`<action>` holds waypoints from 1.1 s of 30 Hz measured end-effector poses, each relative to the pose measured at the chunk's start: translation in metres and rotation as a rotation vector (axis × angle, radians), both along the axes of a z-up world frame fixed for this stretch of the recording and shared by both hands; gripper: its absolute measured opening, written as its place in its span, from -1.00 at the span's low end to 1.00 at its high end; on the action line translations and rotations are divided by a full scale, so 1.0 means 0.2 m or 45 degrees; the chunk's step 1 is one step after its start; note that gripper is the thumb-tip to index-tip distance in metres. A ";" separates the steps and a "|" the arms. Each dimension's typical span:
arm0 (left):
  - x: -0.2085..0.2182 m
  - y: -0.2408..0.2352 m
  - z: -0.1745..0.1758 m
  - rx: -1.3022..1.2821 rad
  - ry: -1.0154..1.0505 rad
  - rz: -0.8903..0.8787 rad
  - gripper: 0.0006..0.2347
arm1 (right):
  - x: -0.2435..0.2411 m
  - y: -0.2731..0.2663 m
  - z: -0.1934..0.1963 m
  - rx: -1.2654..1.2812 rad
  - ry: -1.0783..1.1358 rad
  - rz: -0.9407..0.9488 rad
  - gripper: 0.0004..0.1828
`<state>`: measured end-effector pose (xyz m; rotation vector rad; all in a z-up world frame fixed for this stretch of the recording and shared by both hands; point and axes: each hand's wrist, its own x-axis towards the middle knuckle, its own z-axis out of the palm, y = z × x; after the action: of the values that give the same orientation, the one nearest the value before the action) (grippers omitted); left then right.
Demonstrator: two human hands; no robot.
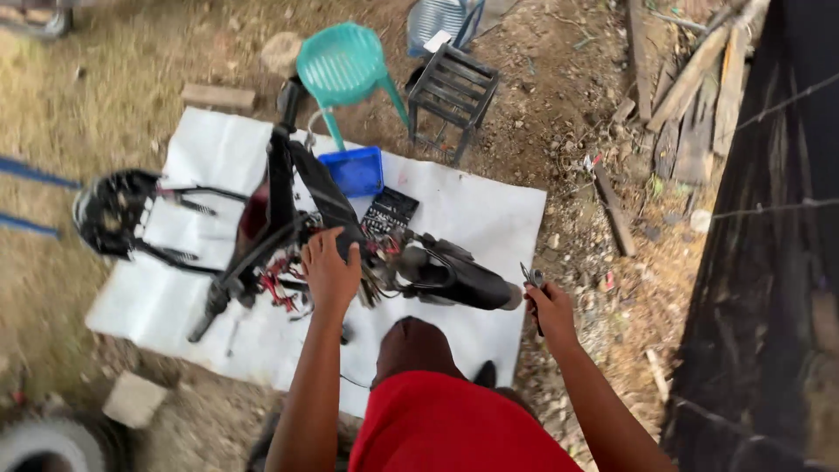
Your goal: The person assembles the front fairing of a motorcycle, using a screwdriver to tighten screws and aligning the plastic bodywork onto the frame. They also connect wiring near the handlebars and adjust components within the exposed front section.
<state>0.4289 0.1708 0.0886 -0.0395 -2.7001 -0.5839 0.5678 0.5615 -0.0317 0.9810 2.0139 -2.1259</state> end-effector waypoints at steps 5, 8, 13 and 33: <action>0.27 0.37 -0.30 0.421 -0.221 0.008 -0.75 | -0.06 0.36 0.06 0.040 -0.022 0.099 -0.80; 0.29 0.53 -0.39 0.582 -0.234 -0.105 -0.76 | -0.17 0.45 0.12 0.009 -0.016 0.090 -0.84; 0.18 0.70 -0.59 0.798 -0.318 -0.091 -0.79 | -0.36 0.53 0.08 -0.063 0.008 0.128 -0.82; -0.10 0.97 -0.78 1.218 -0.391 0.385 -0.82 | -1.39 0.43 0.01 -0.219 -0.088 0.728 -0.81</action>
<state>0.4080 0.3658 -0.0675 0.7352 -2.3194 -1.7963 0.2903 0.6475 -0.0305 0.3800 1.7607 -1.8722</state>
